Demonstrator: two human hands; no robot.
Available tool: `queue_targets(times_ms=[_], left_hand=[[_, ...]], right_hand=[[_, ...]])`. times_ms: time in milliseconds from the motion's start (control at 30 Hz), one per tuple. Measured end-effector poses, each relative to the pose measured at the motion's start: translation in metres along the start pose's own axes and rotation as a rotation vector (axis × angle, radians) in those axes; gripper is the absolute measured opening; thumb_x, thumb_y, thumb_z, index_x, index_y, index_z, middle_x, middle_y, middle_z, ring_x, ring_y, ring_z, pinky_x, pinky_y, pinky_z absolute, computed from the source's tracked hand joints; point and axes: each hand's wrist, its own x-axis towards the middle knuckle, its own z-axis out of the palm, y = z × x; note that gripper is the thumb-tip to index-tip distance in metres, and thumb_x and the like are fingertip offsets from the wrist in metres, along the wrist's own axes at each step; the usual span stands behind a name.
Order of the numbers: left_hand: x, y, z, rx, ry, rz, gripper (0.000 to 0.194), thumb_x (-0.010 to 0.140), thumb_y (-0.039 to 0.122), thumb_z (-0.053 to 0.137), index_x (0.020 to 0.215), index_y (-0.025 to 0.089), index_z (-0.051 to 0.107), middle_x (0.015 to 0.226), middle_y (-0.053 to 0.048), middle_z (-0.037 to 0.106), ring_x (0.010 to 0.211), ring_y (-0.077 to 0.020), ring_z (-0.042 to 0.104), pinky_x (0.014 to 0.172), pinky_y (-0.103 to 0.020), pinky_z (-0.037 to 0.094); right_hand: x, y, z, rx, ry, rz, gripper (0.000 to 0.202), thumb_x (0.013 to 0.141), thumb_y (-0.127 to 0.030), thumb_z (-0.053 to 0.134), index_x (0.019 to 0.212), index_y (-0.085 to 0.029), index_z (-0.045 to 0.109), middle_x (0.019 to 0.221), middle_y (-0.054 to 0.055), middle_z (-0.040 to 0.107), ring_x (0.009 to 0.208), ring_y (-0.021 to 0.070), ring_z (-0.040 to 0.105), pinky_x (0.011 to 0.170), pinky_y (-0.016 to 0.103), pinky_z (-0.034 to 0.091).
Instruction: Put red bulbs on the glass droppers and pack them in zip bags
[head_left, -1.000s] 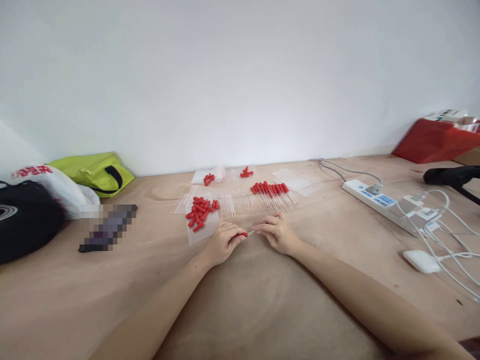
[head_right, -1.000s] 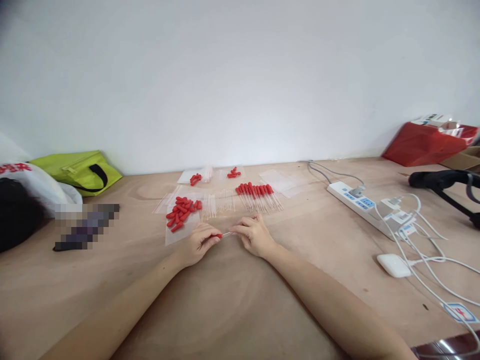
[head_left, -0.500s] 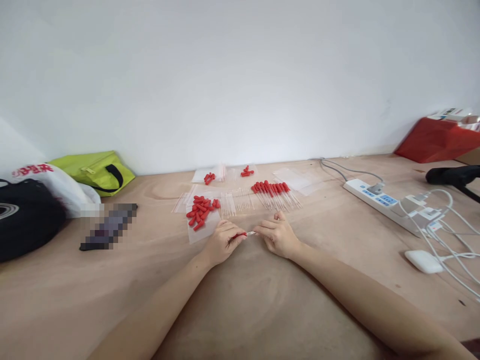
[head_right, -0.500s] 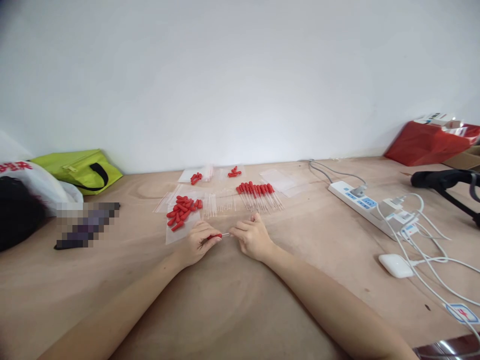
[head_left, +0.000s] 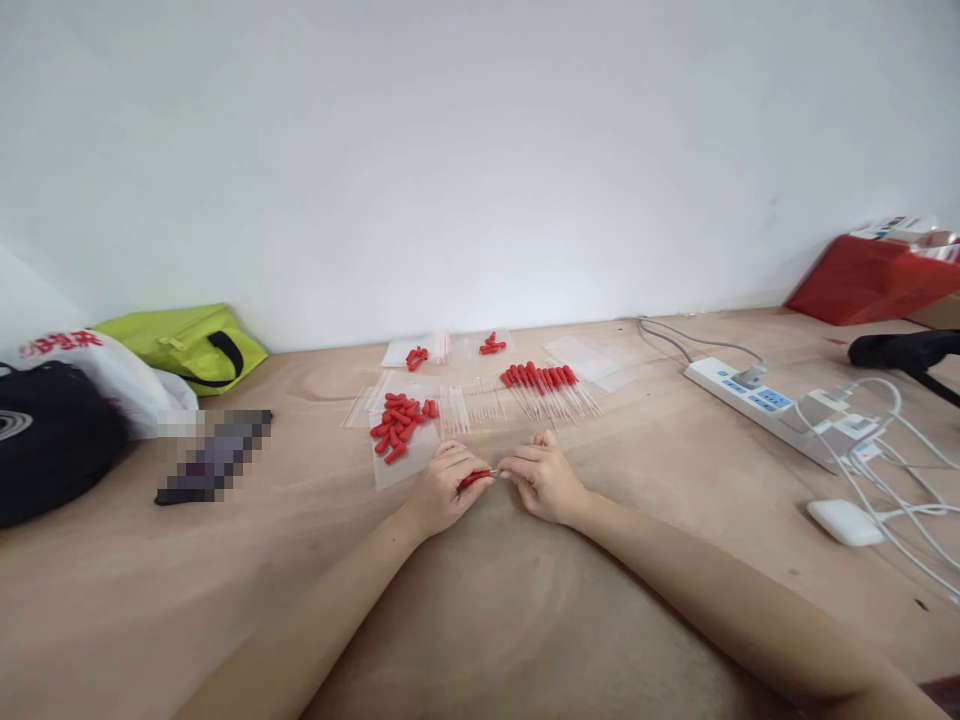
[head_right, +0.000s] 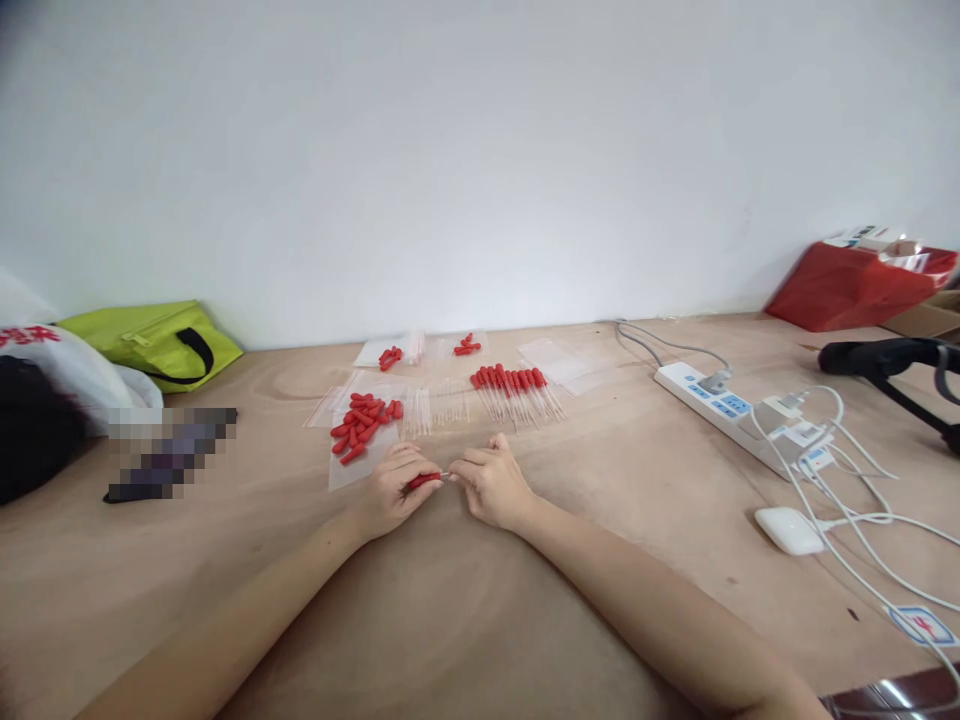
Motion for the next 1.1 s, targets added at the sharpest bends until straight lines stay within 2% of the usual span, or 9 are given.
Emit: queue_targets(times_ms=[267, 500, 600, 667, 767, 833, 900, 1000, 1100], left_hand=[[0.002, -0.003, 0.003, 0.022, -0.030, -0.004, 0.018, 0.085, 0.028, 0.045, 0.077, 0.018, 0.057, 0.071, -0.002, 0.063, 0.066, -0.0134, 0.054, 0.077, -0.033, 0.039], [0.007, -0.004, -0.001, 0.113, 0.055, -0.085, 0.017, 0.086, 0.026, 0.044, 0.081, 0.018, 0.058, 0.078, -0.002, 0.065, 0.075, -0.0158, 0.056, 0.078, -0.034, 0.035], [0.006, -0.006, -0.003, 0.133, 0.062, -0.077, 0.016, 0.086, 0.027, 0.044, 0.084, 0.019, 0.059, 0.080, -0.002, 0.064, 0.079, -0.0168, 0.056, 0.078, -0.033, 0.036], [0.004, -0.007, -0.003, 0.171, 0.111, -0.096, 0.017, 0.085, 0.026, 0.045, 0.094, 0.020, 0.058, 0.089, -0.004, 0.063, 0.086, -0.0181, 0.054, 0.080, -0.034, 0.037], [0.003, -0.009, -0.002, 0.251, 0.205, -0.191, 0.028, 0.082, 0.026, 0.048, 0.110, 0.018, 0.050, 0.102, -0.009, 0.056, 0.096, -0.0217, 0.050, 0.084, -0.037, 0.037], [0.003, -0.010, 0.000, 0.262, 0.177, -0.233, 0.031, 0.080, 0.025, 0.050, 0.110, 0.017, 0.049, 0.103, -0.009, 0.054, 0.097, -0.0229, 0.049, 0.085, -0.039, 0.038], [0.003, -0.011, 0.001, 0.241, 0.101, -0.236, 0.027, 0.079, 0.024, 0.051, 0.106, 0.017, 0.051, 0.102, -0.009, 0.053, 0.096, -0.0230, 0.049, 0.084, -0.039, 0.039], [0.003, -0.012, 0.002, 0.201, 0.042, -0.241, 0.020, 0.079, 0.024, 0.050, 0.097, 0.017, 0.055, 0.101, -0.009, 0.052, 0.095, -0.0227, 0.050, 0.082, -0.039, 0.041], [0.003, -0.012, 0.002, 0.169, 0.030, -0.266, 0.017, 0.079, 0.023, 0.050, 0.094, 0.017, 0.056, 0.100, -0.008, 0.053, 0.093, -0.0221, 0.051, 0.081, -0.039, 0.042]], right_hand=[[0.002, 0.002, 0.006, 0.016, -0.024, 0.013, 0.021, 0.085, -0.018, 0.039, 0.078, -0.017, 0.059, 0.068, 0.001, 0.060, 0.062, 0.0102, 0.049, 0.065, 0.028, 0.022], [0.011, 0.000, -0.003, -0.112, -0.029, 0.055, 0.019, 0.084, -0.021, 0.042, 0.088, -0.020, 0.061, 0.078, 0.003, 0.062, 0.074, 0.0148, 0.049, 0.066, 0.031, 0.021], [0.010, -0.002, -0.008, -0.202, -0.045, 0.059, 0.018, 0.082, -0.020, 0.045, 0.085, -0.021, 0.063, 0.075, 0.004, 0.062, 0.075, 0.0170, 0.047, 0.066, 0.033, 0.020], [0.009, 0.001, -0.010, -0.222, -0.054, 0.085, 0.017, 0.081, -0.020, 0.046, 0.080, -0.020, 0.063, 0.072, 0.005, 0.062, 0.074, 0.0173, 0.047, 0.066, 0.033, 0.020], [0.009, 0.016, -0.011, -0.228, 0.039, 0.239, 0.018, 0.079, -0.022, 0.046, 0.077, -0.019, 0.064, 0.072, 0.006, 0.063, 0.073, 0.0174, 0.049, 0.067, 0.033, 0.022], [0.013, 0.034, -0.014, -0.233, 0.149, 0.429, 0.020, 0.079, -0.023, 0.045, 0.077, -0.020, 0.065, 0.072, 0.006, 0.064, 0.073, 0.0181, 0.050, 0.068, 0.033, 0.023], [0.020, 0.053, -0.017, -0.238, 0.204, 0.639, 0.022, 0.078, -0.025, 0.044, 0.075, -0.020, 0.065, 0.074, 0.006, 0.065, 0.074, 0.0195, 0.052, 0.070, 0.034, 0.025], [0.031, 0.078, -0.020, -0.258, 0.151, 0.893, 0.026, 0.078, -0.025, 0.041, 0.070, -0.020, 0.066, 0.073, 0.006, 0.065, 0.076, 0.0205, 0.054, 0.074, 0.035, 0.026], [0.037, 0.093, -0.018, -0.288, 0.079, 1.021, 0.026, 0.078, -0.025, 0.041, 0.072, -0.020, 0.066, 0.074, 0.007, 0.065, 0.079, 0.0218, 0.055, 0.077, 0.037, 0.026]])
